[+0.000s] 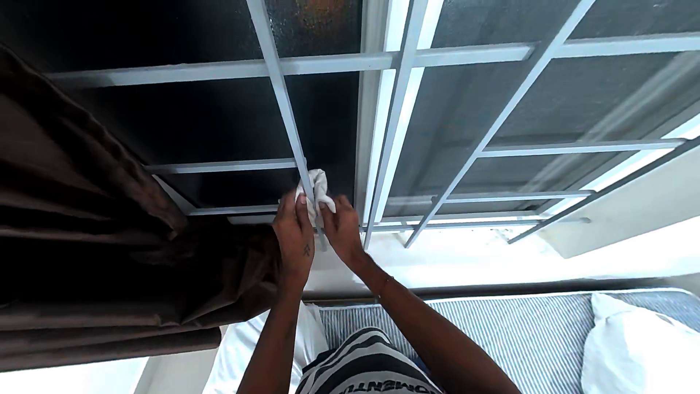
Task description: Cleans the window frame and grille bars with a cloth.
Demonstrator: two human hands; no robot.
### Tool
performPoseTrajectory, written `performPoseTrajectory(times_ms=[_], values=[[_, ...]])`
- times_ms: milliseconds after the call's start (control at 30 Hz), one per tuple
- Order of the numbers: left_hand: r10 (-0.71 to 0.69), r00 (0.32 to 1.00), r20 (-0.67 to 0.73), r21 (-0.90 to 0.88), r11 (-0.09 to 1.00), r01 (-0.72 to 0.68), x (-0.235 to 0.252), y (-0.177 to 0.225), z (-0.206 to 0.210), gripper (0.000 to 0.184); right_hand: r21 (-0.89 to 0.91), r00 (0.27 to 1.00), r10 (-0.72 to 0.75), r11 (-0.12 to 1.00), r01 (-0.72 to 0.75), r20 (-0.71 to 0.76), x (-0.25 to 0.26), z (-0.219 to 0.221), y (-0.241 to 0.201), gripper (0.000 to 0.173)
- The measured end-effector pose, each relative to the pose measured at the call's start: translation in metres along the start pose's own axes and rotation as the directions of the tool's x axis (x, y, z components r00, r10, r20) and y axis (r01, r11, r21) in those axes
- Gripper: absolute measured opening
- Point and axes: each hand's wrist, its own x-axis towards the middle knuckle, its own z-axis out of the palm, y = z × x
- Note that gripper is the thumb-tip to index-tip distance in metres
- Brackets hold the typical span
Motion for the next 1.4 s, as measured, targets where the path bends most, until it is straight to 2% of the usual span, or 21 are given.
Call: performPoseTrajectory(times_ms=[100, 233, 333, 400, 467, 567, 667, 800, 900, 967, 1000, 1067, 1100, 1167, 1267, 1333, 1400], values=[[-0.063, 0.998, 0.001, -0.056, 0.996, 0.063, 0.000, 0.000, -0.004, 0.041, -0.025, 1.000, -0.023, 0.999, 0.023, 0.000, -0.005, -0.010, -0.015, 0.023], [-0.042, 0.998, -0.057, -0.343, 0.939, 0.020, 0.016, 0.028, -0.020, 0.037, 0.099, 0.980, -0.149, 0.982, 0.163, -0.131, 0.017, -0.007, -0.054, 0.021], [-0.036, 0.997, -0.073, -0.412, 0.911, 0.003, 0.012, 0.030, -0.018, 0.035, 0.045, 0.978, -0.182, 0.981, 0.187, -0.105, 0.015, -0.012, -0.085, 0.041], [-0.078, 0.997, -0.027, -0.364, 0.929, 0.063, 0.003, 0.014, -0.009, 0.034, -0.050, 0.974, -0.210, 0.977, 0.206, -0.084, 0.011, -0.011, -0.082, 0.043], [-0.091, 0.996, 0.001, -0.236, 0.968, 0.088, -0.006, -0.001, 0.000, 0.030, -0.128, 0.977, -0.211, 0.971, 0.204, -0.042, 0.005, -0.007, -0.064, 0.042], [-0.027, 1.000, 0.016, -0.045, 0.999, 0.028, -0.007, -0.006, 0.002, 0.036, -0.175, 0.981, -0.192, 0.966, 0.191, 0.010, -0.007, -0.004, -0.041, 0.039], [-0.016, 0.999, 0.052, -0.040, 0.999, 0.018, 0.004, 0.000, -0.006, 0.034, -0.180, 0.985, -0.166, 0.968, 0.173, 0.054, -0.008, -0.007, -0.039, 0.037], [-0.063, 0.998, 0.030, -0.286, 0.956, 0.069, 0.032, 0.014, -0.020, 0.031, -0.100, 0.977, -0.212, 0.972, 0.214, 0.029, 0.004, -0.015, -0.057, 0.032], [-0.090, 0.994, 0.055, -0.581, 0.807, 0.105, 0.042, 0.023, -0.031, 0.036, -0.076, 0.974, -0.223, 0.972, 0.220, -0.029, 0.019, -0.019, -0.084, 0.036], [-0.142, 0.984, 0.104, -0.650, 0.739, 0.176, 0.042, 0.018, -0.032, 0.038, -0.099, 0.978, -0.205, 0.975, 0.200, -0.045, 0.024, -0.017, -0.091, 0.039], [-0.164, 0.978, 0.126, -0.617, 0.759, 0.207, 0.042, 0.013, -0.030, 0.040, -0.127, 0.979, -0.200, 0.973, 0.194, -0.033, 0.025, -0.016, -0.088, 0.040], [-0.144, 0.976, 0.161, -0.394, 0.898, 0.197, 0.038, -0.002, -0.023, 0.043, -0.202, 0.984, -0.179, 0.963, 0.177, 0.009, 0.022, -0.013, -0.073, 0.040], [-0.105, 0.980, 0.167, -0.246, 0.958, 0.144, 0.035, -0.007, -0.019, 0.043, -0.235, 0.985, -0.169, 0.957, 0.170, 0.026, 0.018, -0.010, -0.063, 0.038], [-0.010, 0.990, 0.138, -0.034, 0.999, 0.015, 0.030, -0.011, -0.014, 0.037, -0.270, 0.987, -0.151, 0.950, 0.160, 0.056, 0.011, -0.006, -0.050, 0.039], [-0.002, 0.986, 0.167, -0.047, 0.999, 0.010, 0.032, -0.004, -0.029, 0.034, -0.171, 0.989, -0.119, 0.976, 0.132, 0.084, 0.009, -0.011, -0.050, 0.035], [-0.030, 0.991, 0.133, -0.051, 0.998, 0.037, 0.034, 0.008, -0.045, 0.036, 0.032, 0.993, -0.094, 0.995, 0.092, 0.072, 0.014, -0.023, -0.054, 0.029], [0.002, 0.999, 0.047, -0.005, 1.000, -0.001, 0.038, 0.016, -0.060, 0.037, 0.184, 0.997, -0.070, 0.981, 0.066, 0.015, 0.024, -0.035, -0.058, 0.028]])
